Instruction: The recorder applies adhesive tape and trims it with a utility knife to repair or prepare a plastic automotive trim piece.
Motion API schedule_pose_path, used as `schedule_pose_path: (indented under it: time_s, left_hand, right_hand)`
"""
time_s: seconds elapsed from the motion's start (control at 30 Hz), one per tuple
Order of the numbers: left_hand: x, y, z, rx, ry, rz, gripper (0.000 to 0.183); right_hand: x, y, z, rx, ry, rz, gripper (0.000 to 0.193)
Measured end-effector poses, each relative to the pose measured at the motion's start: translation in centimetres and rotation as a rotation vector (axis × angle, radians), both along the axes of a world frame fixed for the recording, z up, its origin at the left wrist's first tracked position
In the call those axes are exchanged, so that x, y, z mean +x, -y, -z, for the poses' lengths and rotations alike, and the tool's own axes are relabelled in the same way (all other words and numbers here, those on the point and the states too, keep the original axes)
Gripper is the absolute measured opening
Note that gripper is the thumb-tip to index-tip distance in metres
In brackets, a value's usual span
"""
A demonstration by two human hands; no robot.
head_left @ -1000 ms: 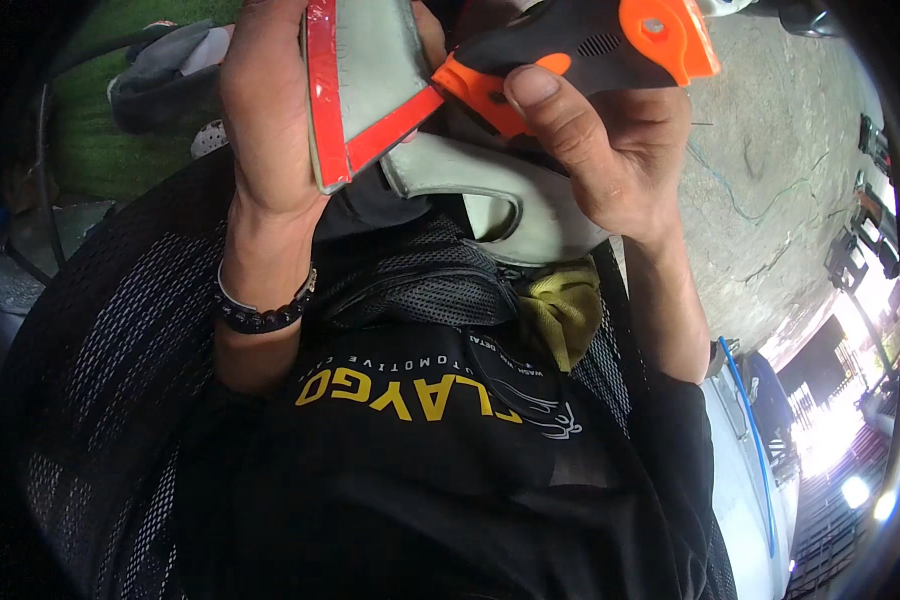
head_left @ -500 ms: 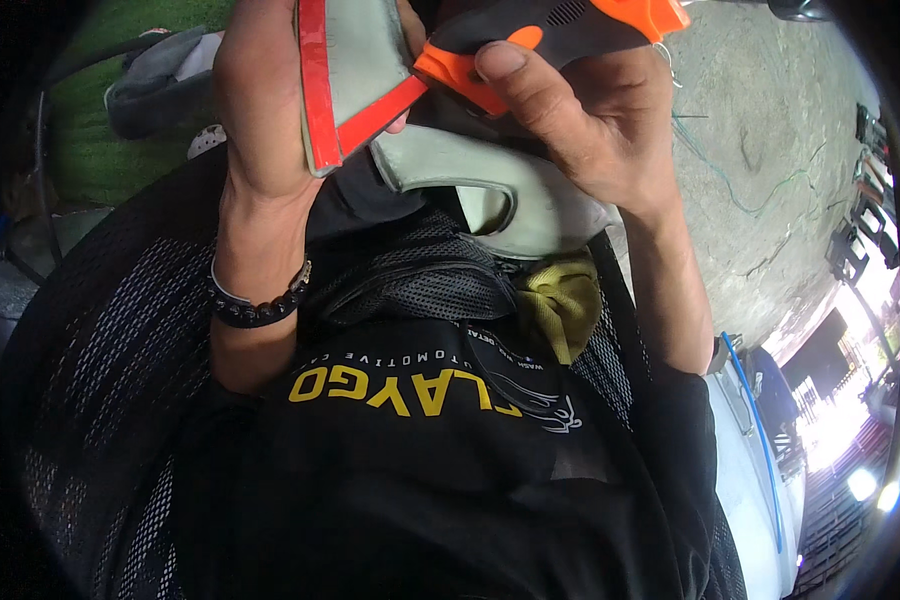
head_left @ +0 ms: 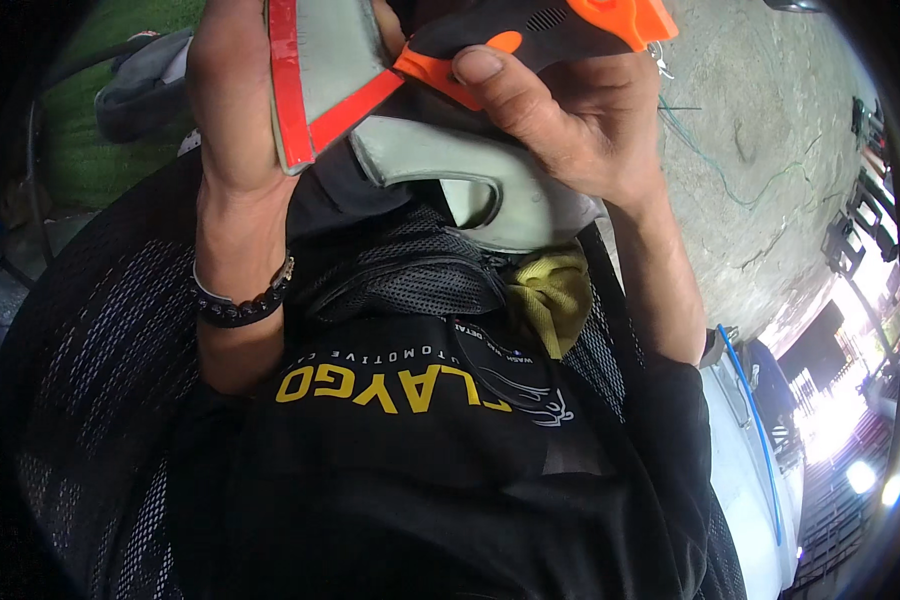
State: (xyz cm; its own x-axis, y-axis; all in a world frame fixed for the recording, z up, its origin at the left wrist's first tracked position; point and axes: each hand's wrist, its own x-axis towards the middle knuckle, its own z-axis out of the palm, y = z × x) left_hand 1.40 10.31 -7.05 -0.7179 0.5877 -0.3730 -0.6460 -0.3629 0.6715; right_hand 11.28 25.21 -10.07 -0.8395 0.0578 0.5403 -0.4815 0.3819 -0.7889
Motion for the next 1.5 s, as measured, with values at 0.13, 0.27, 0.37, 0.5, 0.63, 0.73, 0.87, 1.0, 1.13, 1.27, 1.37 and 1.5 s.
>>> schedule_pose_path:
  time_s: [0.13, 0.27, 0.37, 0.5, 0.63, 0.73, 0.87, 1.0, 1.13, 1.27, 1.37, 1.5]
  left_hand:
    - [-0.5, 0.4, 0.3, 0.028, 0.035, 0.177, 0.037]
    - [-0.1, -0.3, 0.1, -0.136, -0.314, 0.026, 0.038]
    - [-0.1, -0.6, -1.3, -0.121, 0.050, 0.096, 0.038]
    - [-0.2, -0.5, 0.4, -0.113, -0.163, 0.086, 0.036]
    - [-0.5, -0.1, -0.7, -0.128, 0.004, 0.137, 0.037]
    - [0.2, -0.4, 0.7, -0.288, -0.593, -0.100, 0.036]
    - [-0.3, 0.2, 0.4, -0.136, -0.112, 0.086, 0.035]
    - [0.1, -0.5, -1.2, -0.121, 0.033, 0.067, 0.036]
    - [-0.5, -0.8, 0.1, -0.172, -0.076, 0.113, 0.037]
    - [-0.7, -0.1, 0.3, -0.183, -0.193, 0.216, 0.040]
    - [0.1, -0.2, 0.3, -0.115, -0.018, 0.253, 0.042]
    - [0.7, -0.7, 1.3, -0.248, -0.154, 0.277, 0.044]
  right_hand:
    - [0.2, -0.1, 0.3, 0.040, -0.006, -0.007, 0.030]
    - [1.4, 1.3, -0.3, -0.295, 0.164, 0.056, 0.033]
    - [1.3, 0.8, -1.1, -0.291, 0.207, 0.056, 0.034]
    - [1.2, 0.6, -0.3, -0.270, 0.199, 0.012, 0.033]
    - [1.7, 0.7, -1.0, -0.127, 0.243, 0.038, 0.033]
    - [1.8, 0.9, -1.3, -0.031, 0.223, 0.075, 0.033]
    - [2.2, 1.6, -0.7, -0.221, 0.271, 0.076, 0.033]
    - [2.2, 1.1, -0.8, -0.123, 0.249, 0.067, 0.032]
    - [2.1, 0.3, -1.1, -0.072, 0.315, 0.076, 0.033]
    - [2.5, 0.4, -2.3, -0.047, 0.409, 0.109, 0.028]
    - [2.5, 0.8, -3.2, 0.010, 0.253, 0.112, 0.039]
    - [2.9, 0.6, -2.5, 0.000, 0.400, 0.087, 0.024]
